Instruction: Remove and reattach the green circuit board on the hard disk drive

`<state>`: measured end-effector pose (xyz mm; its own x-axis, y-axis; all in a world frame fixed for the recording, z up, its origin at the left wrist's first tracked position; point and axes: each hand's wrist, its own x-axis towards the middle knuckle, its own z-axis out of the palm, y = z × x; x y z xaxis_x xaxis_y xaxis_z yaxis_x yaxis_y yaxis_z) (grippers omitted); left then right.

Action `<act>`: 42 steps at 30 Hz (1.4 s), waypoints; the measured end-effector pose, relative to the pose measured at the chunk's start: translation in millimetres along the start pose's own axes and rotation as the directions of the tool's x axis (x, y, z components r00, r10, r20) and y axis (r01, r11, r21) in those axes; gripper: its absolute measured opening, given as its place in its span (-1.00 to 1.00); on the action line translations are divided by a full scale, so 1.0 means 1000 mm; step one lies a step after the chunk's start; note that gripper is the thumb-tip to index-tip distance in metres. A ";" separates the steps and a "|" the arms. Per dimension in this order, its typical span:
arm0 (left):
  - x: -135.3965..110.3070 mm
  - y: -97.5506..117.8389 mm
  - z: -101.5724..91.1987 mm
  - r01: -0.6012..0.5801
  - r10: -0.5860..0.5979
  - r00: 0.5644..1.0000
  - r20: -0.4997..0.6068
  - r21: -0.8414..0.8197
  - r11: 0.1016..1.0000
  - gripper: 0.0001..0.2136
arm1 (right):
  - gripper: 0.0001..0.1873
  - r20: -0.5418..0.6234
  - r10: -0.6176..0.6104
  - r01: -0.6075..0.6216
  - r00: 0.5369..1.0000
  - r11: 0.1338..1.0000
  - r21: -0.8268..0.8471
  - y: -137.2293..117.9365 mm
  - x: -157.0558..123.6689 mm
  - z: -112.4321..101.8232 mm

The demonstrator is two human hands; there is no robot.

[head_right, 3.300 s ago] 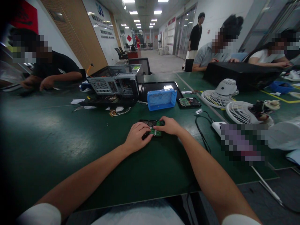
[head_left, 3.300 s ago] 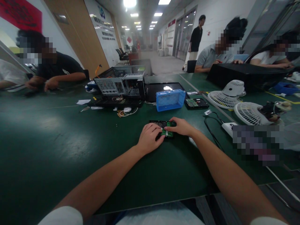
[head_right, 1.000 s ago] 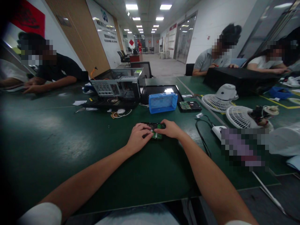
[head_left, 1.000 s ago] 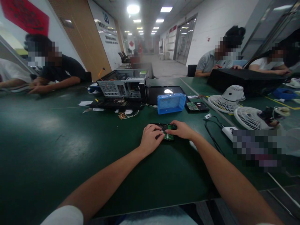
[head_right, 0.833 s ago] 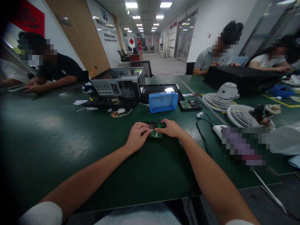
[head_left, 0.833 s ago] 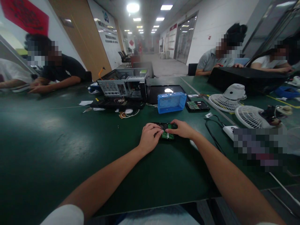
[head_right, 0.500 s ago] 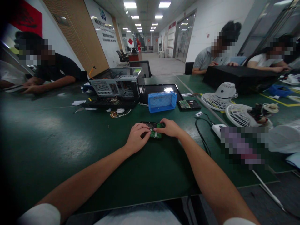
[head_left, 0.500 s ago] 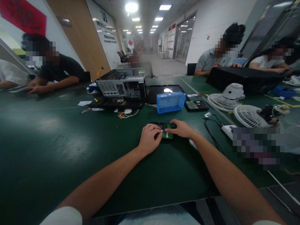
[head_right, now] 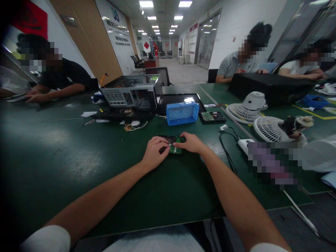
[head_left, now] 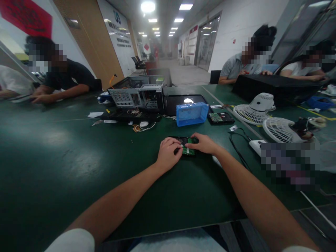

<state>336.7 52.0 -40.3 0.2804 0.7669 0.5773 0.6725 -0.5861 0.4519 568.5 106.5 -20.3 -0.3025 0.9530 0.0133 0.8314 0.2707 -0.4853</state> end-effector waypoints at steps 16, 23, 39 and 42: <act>0.000 -0.001 -0.002 0.015 -0.014 1.000 0.022 -0.019 1.000 -0.93 | -0.30 0.013 0.016 -0.016 1.000 1.000 0.010 -0.002 -0.001 -0.002; 0.000 -0.001 -0.002 -0.014 0.014 1.000 0.022 -0.005 1.000 -0.93 | -0.33 0.013 0.003 -0.003 1.000 1.000 0.009 0.000 0.000 -0.001; -0.019 0.018 -0.003 -0.209 0.206 0.965 0.163 0.001 0.978 -0.80 | -0.34 0.001 0.081 -0.081 0.997 0.990 0.114 0.002 -0.001 0.000; -0.016 0.013 -0.006 -0.190 0.183 0.974 0.134 0.042 0.981 -0.78 | -0.24 0.038 0.162 -0.166 0.986 0.957 0.239 0.003 -0.002 0.000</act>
<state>336.7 30.5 -39.4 0.4882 0.6744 0.5540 0.6349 -0.7099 0.3049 571.5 105.3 -21.6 -0.1810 0.9786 -0.0984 0.7343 0.0679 -0.6755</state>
